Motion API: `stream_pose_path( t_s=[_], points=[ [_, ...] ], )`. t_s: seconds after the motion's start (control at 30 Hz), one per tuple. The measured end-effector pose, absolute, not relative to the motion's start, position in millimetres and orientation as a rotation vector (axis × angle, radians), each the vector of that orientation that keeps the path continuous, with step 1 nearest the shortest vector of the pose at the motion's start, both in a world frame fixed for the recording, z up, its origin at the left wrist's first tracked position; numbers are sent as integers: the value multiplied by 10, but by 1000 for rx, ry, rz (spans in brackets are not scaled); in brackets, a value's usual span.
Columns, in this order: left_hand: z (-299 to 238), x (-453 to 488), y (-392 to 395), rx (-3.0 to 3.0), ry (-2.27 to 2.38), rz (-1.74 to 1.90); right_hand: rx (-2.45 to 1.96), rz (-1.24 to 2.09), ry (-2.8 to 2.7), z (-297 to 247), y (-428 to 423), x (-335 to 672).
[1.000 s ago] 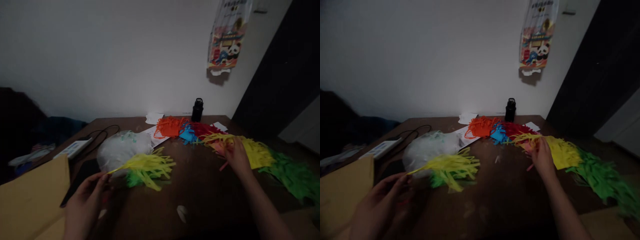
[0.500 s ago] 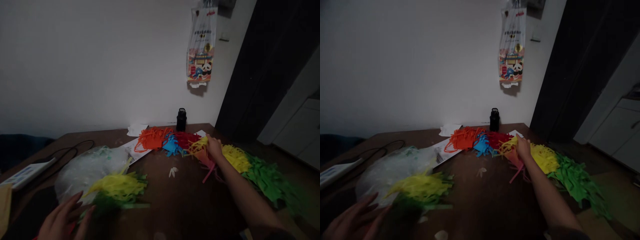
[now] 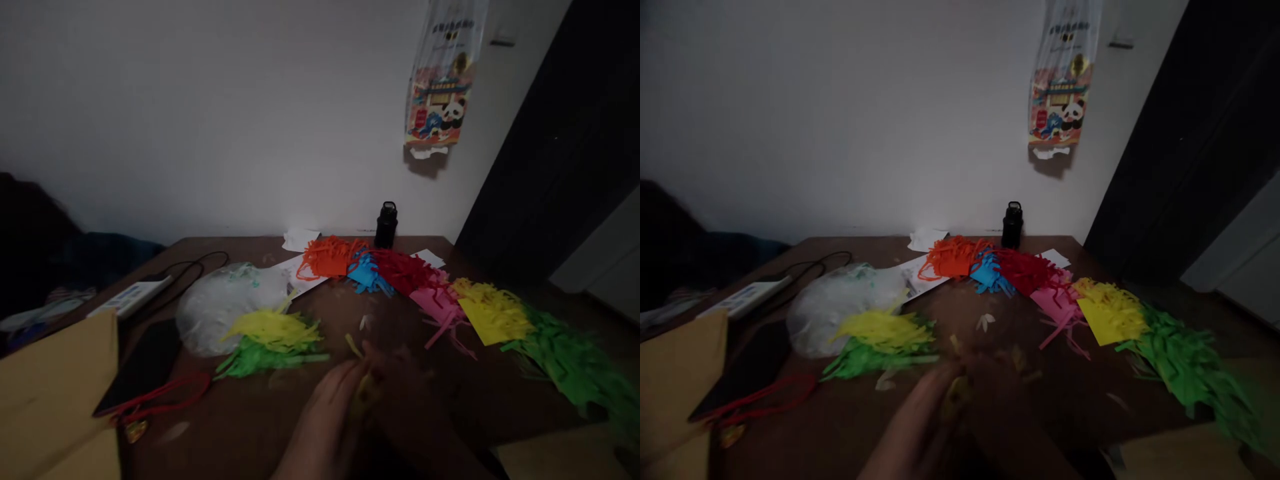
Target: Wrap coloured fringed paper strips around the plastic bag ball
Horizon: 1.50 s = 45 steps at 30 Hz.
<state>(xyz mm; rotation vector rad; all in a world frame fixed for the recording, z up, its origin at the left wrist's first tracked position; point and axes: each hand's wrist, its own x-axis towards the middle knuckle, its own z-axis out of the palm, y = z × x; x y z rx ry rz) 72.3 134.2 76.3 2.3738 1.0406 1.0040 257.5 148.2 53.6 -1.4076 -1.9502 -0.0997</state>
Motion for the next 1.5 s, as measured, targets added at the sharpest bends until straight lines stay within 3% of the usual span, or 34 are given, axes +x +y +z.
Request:
stream_pose_path(
  t_s=[0.17, 0.23, 0.47, 0.6, 0.87, 1.13, 1.27, 1.5],
  points=[
    [678, 486, 1363, 2245, 1070, 946, -1294, 704, -1956, 871, 1148, 2722],
    [651, 446, 1337, 2187, 1122, 940, -1270, 816, -1895, 993, 1150, 2774],
    [656, 428, 1230, 2124, 998, 840, -1146, 500, -2172, 1145, 1299, 2570],
    [595, 324, 1273, 2063, 1097, 964, -1148, 304, -2185, 1120, 1270, 2514],
    [621, 270, 1359, 1997, 1110, 1062, -1237, 459, -2150, 1002, 1192, 2489],
    [845, 289, 1165, 2031, 1056, 888, -1005, -498, -2276, 893, 1175, 2397],
    [1010, 493, 1188, 2130, 975, 720, -905, -440, -2309, 1010, 1018, 2316],
    [938, 640, 1373, 1612, 730, 490, -919, -184, -2271, 1211, 867, 2539]
  ],
)
